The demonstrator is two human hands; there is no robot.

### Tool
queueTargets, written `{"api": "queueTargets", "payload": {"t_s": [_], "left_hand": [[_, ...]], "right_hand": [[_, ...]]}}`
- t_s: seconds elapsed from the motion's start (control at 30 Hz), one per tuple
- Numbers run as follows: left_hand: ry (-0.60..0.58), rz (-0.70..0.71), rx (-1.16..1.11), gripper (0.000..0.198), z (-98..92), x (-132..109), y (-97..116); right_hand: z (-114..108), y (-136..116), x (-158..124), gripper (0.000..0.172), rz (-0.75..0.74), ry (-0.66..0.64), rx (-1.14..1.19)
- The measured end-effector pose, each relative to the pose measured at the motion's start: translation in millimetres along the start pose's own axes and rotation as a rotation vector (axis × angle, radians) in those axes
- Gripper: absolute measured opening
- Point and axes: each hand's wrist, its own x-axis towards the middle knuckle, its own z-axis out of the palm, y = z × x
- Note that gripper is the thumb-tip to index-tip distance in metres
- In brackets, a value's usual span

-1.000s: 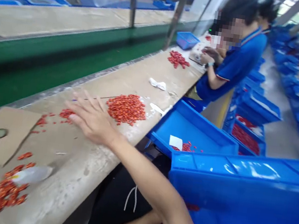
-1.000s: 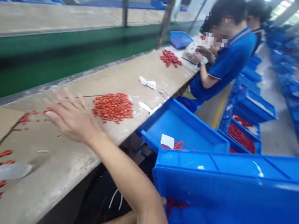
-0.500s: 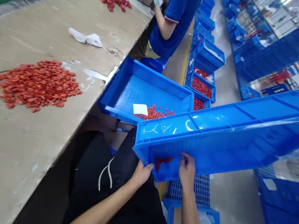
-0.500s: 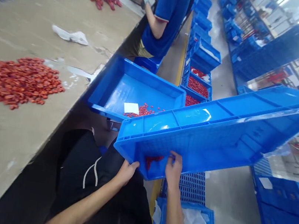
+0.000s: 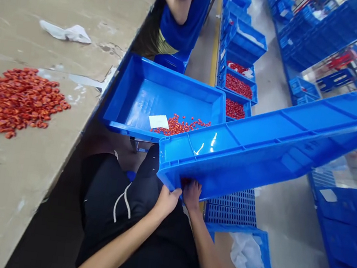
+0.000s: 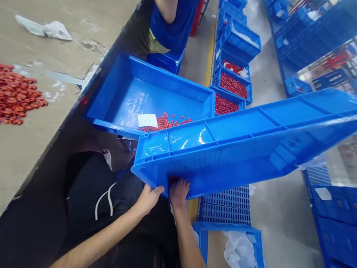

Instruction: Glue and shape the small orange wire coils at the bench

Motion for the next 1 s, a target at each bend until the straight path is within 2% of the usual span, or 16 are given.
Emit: {"api": "queueTargets", "payload": {"t_s": [0.1, 0.2, 0.3, 0.37, 0.53, 0.73, 0.83, 0.93, 1.0], "left_hand": [[0.004, 0.003, 0.004, 0.026, -1.2, -0.5, 3.2], [0.032, 0.016, 0.002, 0.025, -1.3, -1.5, 5.2], [0.055, 0.026, 0.014, 0.026, -0.8, -0.8, 4.4], [0.066, 0.024, 0.028, 0.03, -1.0, 1.4, 2.0], [0.085, -0.015, 0.079, 0.034, -2.1, 8.6, -5.9], [0.147, 0.009, 0.118, 0.033, 1.7, 2.0, -0.2], [0.162, 0.045, 0.131, 0.032, 7.3, -3.7, 5.4], [0.156, 0.086, 0.144, 0.034, 15.9, -9.9, 5.3], [0.148, 0.112, 0.158, 0.036, 23.2, -13.5, 3.6]], "right_hand": [[6.3, 6.0, -2.1, 0.035, 0.073, -0.049, 0.183], [7.6, 16.3, -10.0, 0.037, 0.1, -0.039, 0.37], [-1.8, 27.1, -28.0, 0.056, 0.149, 0.021, 0.539], [-10.8, 31.8, -43.6, 0.061, 0.193, 0.061, 0.644], [-18.4, 34.4, -71.0, 0.054, 0.373, 0.142, 0.811], [-13.0, 40.1, -89.3, 0.037, 0.723, 0.242, 0.779], [-11.7, 35.3, -79.4, 0.039, 0.776, 0.171, 0.745], [-14.8, 23.3, -48.1, 0.031, 0.689, 0.124, 0.678], [-22.4, 15.0, -23.1, 0.034, 0.62, 0.157, 0.585]]}}
